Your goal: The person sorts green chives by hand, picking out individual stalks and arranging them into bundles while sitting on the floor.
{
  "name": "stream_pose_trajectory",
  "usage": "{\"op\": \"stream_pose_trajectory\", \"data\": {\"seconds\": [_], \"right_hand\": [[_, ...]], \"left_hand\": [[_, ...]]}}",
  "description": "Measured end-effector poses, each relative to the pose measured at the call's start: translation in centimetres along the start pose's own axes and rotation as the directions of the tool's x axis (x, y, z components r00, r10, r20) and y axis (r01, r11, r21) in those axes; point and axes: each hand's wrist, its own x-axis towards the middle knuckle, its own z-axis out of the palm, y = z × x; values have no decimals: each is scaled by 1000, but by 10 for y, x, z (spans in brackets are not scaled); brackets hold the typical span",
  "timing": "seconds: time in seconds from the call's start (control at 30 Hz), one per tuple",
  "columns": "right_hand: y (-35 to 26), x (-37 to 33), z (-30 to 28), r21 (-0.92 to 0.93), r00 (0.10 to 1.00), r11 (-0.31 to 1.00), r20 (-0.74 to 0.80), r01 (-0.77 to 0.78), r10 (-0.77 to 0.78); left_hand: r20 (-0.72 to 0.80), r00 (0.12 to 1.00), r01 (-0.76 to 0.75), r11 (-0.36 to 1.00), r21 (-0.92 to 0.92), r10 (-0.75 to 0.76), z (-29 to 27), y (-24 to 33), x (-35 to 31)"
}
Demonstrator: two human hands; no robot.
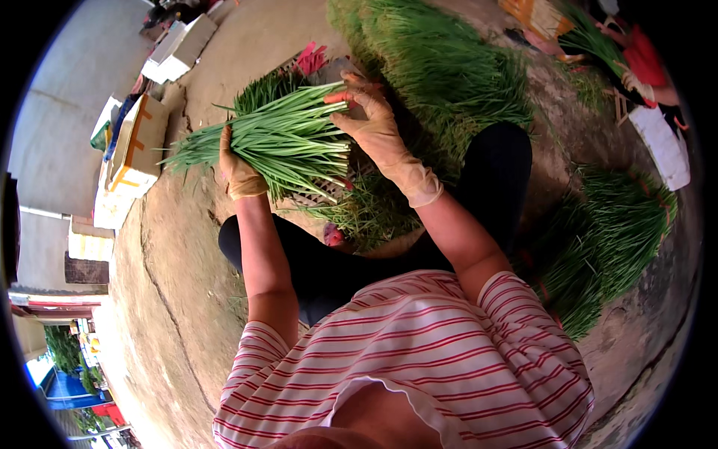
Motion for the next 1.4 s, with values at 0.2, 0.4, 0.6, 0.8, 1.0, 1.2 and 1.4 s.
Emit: {"op": "stream_pose_trajectory", "data": {"seconds": [0.2,0.4,0.6,0.8,1.0,1.2,1.4], "right_hand": [[11,2,4,7,999,1000,-33,17,-17],[7,4,-20,691,937,670,32,-271,347],[-6,-3,-57,437,989,894,-47,-104,138],[3,2,-14,-200,986,977,-135,71,-99],[-23,-2,-32,438,948,899,-290,10,131],[-47,-7,-36,-144,962,954,-120,-262,246],[-20,-1,5,-825,986,550,53,132,-157]], "left_hand": [[5,1000,25,1000,4,-25,3,-3,-1],[-21,1000,13,1000,15,-13,4,-3,-3],[-36,998,-43,999,-4,42,-12,2,8],[-3,999,-33,999,-13,33,-2,-1,9],[-50,998,-45,998,41,47,-10,-3,6],[-75,994,-75,996,57,79,1,-7,8],[-9,999,-45,999,5,45,9,-5,-3]]}}
